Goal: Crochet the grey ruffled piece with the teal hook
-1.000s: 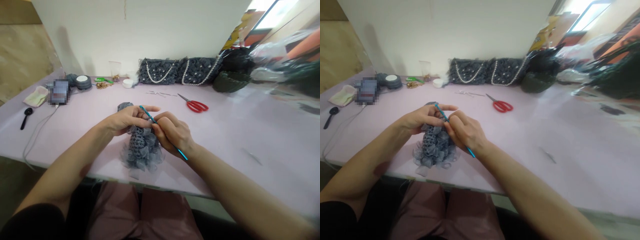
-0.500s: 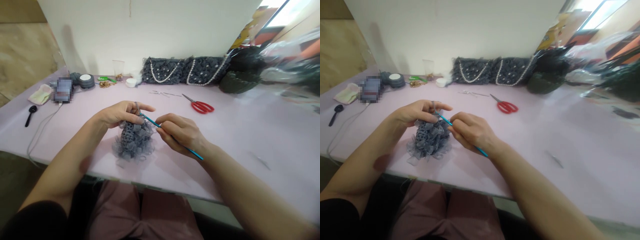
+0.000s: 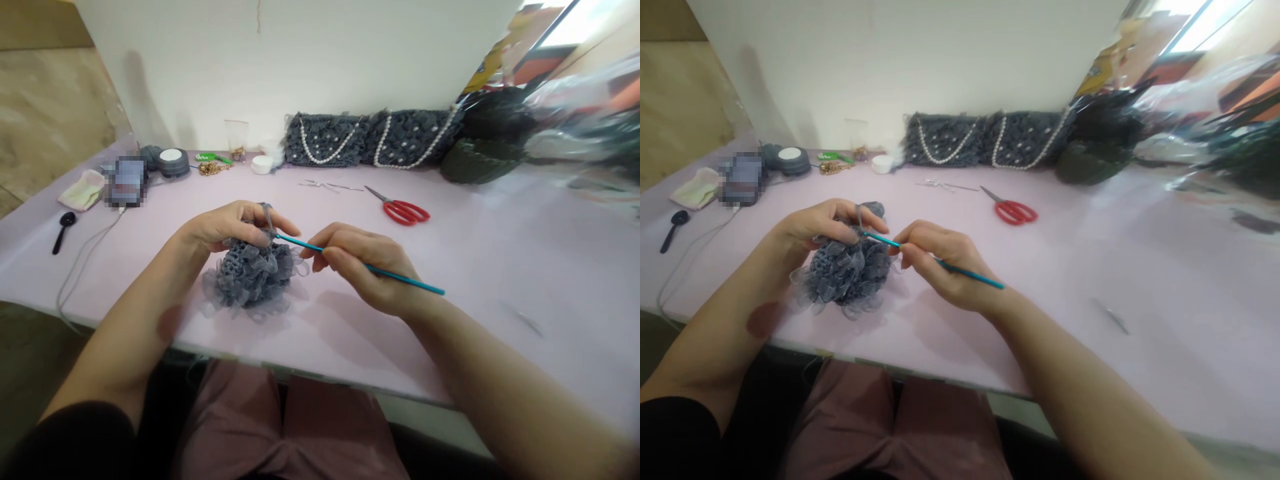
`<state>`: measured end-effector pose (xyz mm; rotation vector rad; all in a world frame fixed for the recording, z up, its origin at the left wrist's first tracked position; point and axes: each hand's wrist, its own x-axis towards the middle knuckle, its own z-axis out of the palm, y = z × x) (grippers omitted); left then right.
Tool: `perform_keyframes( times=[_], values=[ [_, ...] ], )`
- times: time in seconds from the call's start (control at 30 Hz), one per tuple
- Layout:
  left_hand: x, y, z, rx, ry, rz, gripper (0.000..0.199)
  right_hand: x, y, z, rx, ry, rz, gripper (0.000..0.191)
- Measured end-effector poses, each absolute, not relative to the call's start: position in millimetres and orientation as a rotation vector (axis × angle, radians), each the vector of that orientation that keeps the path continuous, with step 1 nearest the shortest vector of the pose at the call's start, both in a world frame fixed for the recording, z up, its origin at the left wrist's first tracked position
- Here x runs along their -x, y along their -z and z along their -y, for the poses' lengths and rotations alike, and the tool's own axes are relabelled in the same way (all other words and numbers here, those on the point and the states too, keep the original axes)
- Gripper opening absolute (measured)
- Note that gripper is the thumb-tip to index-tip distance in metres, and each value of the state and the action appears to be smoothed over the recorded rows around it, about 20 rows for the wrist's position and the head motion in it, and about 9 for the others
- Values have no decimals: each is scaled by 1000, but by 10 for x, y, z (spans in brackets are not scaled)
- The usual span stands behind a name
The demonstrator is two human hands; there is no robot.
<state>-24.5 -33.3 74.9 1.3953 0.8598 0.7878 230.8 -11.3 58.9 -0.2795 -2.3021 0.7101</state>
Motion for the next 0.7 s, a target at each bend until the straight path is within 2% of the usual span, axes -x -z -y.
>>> perform_keyframes(
  times=[0.13,0.23,0.37,0.47,0.6,0.7],
  values=[
    [64,-709,357,-1461,-848,-852,42,-2242,-548,159,364,-948,2128,34],
    [-129,-650,365,-1526,-911,-867,43,-2172,-492,171,423,-789,2056,38],
    [-284,-601,365,-1694,-990,-1065,29,-2139,-479,163,521,-555,2059,35],
    [-308,-591,369,-1725,-1042,-1264,35,-2148,-523,172,583,-536,2074,35],
    [-309,-576,381,-1717,-1040,-1378,51,-2139,-587,227,773,-774,2064,37],
    [-315,-570,385,-1735,-1009,-1430,43,-2115,-605,249,882,-997,2022,38]
  ],
)
